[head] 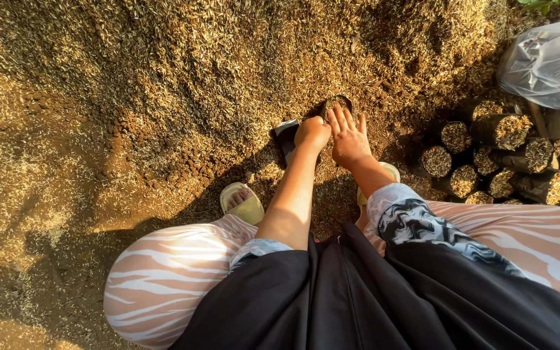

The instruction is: The person scoops loose brown granular material from a large pile into small black plastic bags using their hands. They repeatedly fill, fold, and seal the bags, then place them into a nearby container.

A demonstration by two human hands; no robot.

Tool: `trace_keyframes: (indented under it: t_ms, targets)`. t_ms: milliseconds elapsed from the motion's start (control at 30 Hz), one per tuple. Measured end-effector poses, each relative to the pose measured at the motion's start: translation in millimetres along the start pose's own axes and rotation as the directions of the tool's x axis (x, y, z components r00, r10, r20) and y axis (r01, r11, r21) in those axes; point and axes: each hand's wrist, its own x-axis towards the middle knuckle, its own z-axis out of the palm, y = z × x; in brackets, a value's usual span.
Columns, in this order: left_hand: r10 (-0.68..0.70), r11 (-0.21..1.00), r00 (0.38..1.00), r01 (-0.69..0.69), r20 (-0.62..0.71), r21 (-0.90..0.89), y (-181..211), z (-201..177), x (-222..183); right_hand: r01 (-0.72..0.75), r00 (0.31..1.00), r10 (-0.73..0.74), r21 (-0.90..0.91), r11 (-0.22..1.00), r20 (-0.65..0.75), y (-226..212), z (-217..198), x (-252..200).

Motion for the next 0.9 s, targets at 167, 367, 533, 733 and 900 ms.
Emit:
trace_keyframes:
  t_ms: [167,367,533,733,900]
  targets:
    - [0.008,1.0,1.0,-0.008,0.003,0.002,-2,0,0,0.013,0.999,-0.012,-0.025,1.0,0.034,3,-14,7]
    - [-0.139,0.99,0.989,0.141,0.059,-0.023,0,15,13,-0.187,0.981,0.143,0.439,0.879,0.131,27,-46,46]
    - [-0.075,0.996,0.994,0.078,0.085,-0.031,-1,0,7,0.045,0.979,0.069,0.532,0.846,-0.193,23,-66,76]
    - [0.003,0.998,0.995,0.003,0.097,-0.066,-8,-29,-8,-0.021,0.995,0.053,0.363,0.932,-0.079,-4,-55,98]
    - [-0.028,0.991,0.995,0.041,0.099,-0.128,-17,-25,-6,-0.014,0.985,0.072,0.345,0.939,-0.158,4,-25,121]
